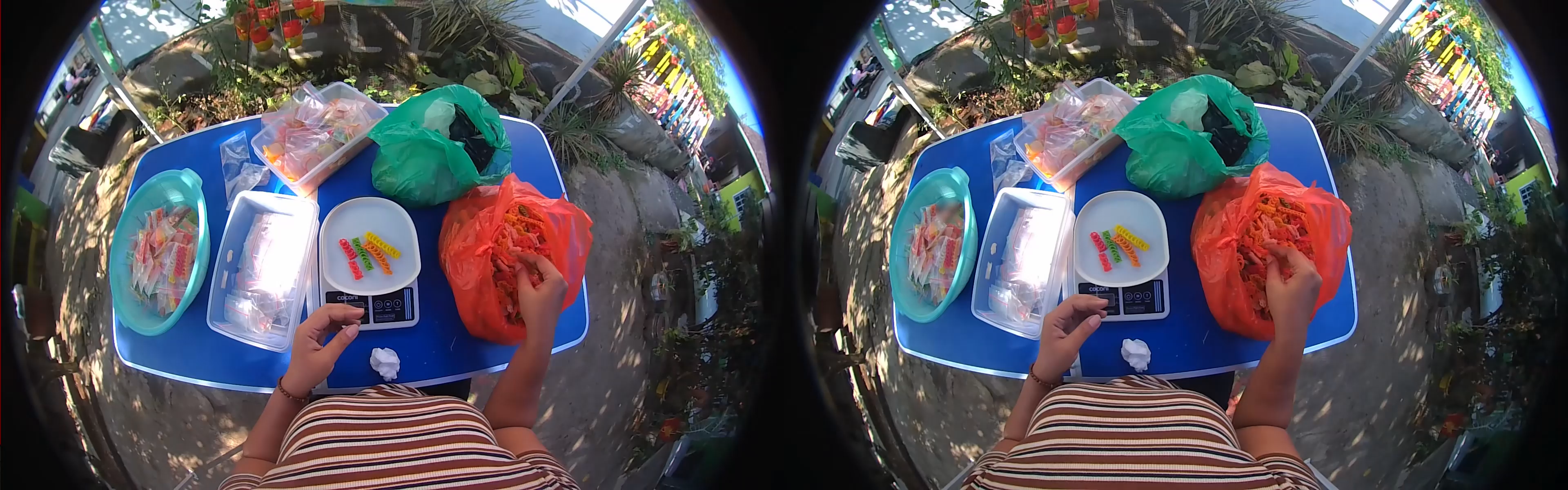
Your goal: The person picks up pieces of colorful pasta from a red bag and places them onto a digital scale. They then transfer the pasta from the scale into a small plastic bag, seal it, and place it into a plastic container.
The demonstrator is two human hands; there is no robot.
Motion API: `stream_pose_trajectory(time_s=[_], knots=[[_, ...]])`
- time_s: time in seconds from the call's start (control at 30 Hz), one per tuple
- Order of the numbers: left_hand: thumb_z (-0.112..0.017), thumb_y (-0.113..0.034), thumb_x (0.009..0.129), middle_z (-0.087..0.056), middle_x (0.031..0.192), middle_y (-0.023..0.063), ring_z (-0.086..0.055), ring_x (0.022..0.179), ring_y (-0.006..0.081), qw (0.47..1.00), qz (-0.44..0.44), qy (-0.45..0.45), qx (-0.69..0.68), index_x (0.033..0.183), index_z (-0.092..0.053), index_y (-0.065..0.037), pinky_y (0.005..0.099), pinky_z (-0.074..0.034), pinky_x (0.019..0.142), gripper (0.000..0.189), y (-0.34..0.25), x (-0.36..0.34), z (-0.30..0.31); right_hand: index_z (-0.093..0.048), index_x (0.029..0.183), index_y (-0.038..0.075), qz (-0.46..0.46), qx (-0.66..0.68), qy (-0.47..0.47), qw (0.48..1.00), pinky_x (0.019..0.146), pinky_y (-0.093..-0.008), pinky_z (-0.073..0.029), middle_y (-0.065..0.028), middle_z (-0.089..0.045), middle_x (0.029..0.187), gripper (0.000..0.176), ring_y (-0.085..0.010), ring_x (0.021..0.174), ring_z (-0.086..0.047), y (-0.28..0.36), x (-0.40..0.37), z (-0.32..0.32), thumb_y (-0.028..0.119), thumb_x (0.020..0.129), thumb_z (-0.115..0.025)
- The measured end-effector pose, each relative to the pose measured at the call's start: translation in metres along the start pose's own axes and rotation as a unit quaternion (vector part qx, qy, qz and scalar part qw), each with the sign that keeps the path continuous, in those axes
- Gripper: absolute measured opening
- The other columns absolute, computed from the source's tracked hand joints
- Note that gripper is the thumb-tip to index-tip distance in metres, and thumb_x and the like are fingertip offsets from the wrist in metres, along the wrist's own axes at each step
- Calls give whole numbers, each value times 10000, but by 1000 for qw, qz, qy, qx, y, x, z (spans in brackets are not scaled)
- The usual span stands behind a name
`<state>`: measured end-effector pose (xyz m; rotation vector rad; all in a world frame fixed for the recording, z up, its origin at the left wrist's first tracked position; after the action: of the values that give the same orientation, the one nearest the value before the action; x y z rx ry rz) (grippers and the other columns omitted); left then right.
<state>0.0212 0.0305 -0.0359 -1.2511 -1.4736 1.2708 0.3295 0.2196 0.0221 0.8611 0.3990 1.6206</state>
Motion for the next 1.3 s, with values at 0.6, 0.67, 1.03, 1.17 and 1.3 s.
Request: stream_pose_trajectory(time_s=[0.6,0.67,1.03,1.17,1.3], knots=[[-648,-21,983,-648,1209,101,-640,1092,151,999,19,-12,32,1212,-675,3,308,-514,987,232,-5,-16,7,-698,932,-10,234,88,122,961,781,-396,-545,-147,-721,943,102,-312,863,-681,106,-23,-127,25,849,-746],[-650,-26,983,-648,1211,103,-642,1093,153,999,28,-14,33,1211,-676,5,310,-515,988,232,0,-20,9,-696,932,-9,215,100,130,963,807,-414,-549,-150,-724,954,98,-338,887,-682,102,-26,-118,16,848,-739],[-653,-42,983,-649,1205,98,-652,1084,156,1000,16,0,26,1213,-679,0,308,-526,975,235,-2,-6,3,-707,924,-17,163,189,169,954,722,-330,-564,-131,-735,923,108,-255,818,-705,86,-54,-77,-43,828,-750],[-638,-21,988,-631,1223,112,-647,1105,171,999,9,2,32,1220,-670,9,319,-523,996,236,-6,-3,3,-712,918,-4,199,195,250,927,709,-332,-557,-119,-732,916,126,-257,821,-699,86,-75,-88,-50,809,-756],[-651,-36,984,-646,1210,101,-652,1086,160,999,13,-13,28,1216,-677,-1,309,-528,972,235,-4,-6,4,-719,915,-7,214,201,278,915,710,-316,-557,-116,-747,920,134,-240,820,-707,84,-85,-92,-55,801,-772]])
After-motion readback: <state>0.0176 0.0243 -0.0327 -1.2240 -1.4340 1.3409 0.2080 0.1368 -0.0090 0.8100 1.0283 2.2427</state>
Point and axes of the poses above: each hand's wrist, its own x-axis towards the middle knuckle, its own z-axis out of the back of the hand, y = z × x, the point moved 3 cm from there along x, towards the middle knuckle
